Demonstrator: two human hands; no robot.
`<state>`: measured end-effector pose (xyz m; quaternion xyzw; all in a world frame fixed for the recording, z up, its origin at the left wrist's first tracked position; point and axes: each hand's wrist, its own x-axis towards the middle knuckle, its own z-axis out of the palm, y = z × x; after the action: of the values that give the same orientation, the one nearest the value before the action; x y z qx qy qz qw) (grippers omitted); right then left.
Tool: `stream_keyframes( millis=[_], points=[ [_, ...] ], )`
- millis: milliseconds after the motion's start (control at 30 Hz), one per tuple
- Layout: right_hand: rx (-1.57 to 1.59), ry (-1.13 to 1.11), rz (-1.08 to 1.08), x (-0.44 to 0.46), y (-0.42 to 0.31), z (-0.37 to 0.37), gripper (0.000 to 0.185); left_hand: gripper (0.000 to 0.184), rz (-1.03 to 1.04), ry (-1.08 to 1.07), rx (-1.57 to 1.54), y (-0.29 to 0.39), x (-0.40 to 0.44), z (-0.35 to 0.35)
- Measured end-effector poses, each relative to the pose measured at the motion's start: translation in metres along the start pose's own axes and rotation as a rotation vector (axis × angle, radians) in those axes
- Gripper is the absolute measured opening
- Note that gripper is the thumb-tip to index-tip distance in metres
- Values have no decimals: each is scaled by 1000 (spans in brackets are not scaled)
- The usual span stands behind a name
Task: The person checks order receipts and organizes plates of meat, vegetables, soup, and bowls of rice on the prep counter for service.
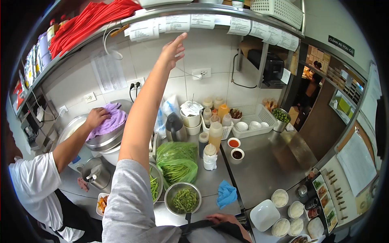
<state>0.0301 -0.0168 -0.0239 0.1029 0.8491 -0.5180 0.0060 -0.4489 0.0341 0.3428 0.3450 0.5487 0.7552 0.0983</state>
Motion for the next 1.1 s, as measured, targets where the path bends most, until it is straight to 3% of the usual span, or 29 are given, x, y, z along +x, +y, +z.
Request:
stream_keyframes(
  millis=[100, 200, 300, 400, 433, 500, 733, 900, 1000, 1033, 1100],
  points=[
    [32, -112, 119, 0, -13, -32, 30, 85, -33, -97, -47, 3, 10, 31],
    [159, -107, -31, 9, 11, -40, 34, 80, -21, -154, -125, 5, 12, 64],
    [119, -194, -121, 22, 23, -54, 36, 69, 57, -47, -239, 7, 14, 90],
    [212, -213, -196, 49, 97, -32, 37, 47, 138, 78, -208, 5, 16, 106],
    [228, -212, -201, 49, 82, -41, 37, 36, 166, 116, -180, 4, 16, 112],
    [221, -199, -146, 35, 49, -64, 37, 35, 183, 108, -123, 3, 13, 119],
    [253, -214, -226, 26, 53, -85, 36, 23, 270, 125, -35, 6, 23, 129],
    [164, -209, -202, 27, 66, -96, 36, 32, 224, 127, 23, 15, 28, 130],
    [170, -190, -255, 21, 69, -107, 37, 56, 151, 126, 78, 16, 24, 128],
    [187, -186, -251, 16, 68, -111, 36, 76, 119, 93, 100, 14, 23, 121],
    [225, -161, -257, 11, 65, -119, 33, 80, 32, 81, -88, 8, 19, 102]
  ],
)
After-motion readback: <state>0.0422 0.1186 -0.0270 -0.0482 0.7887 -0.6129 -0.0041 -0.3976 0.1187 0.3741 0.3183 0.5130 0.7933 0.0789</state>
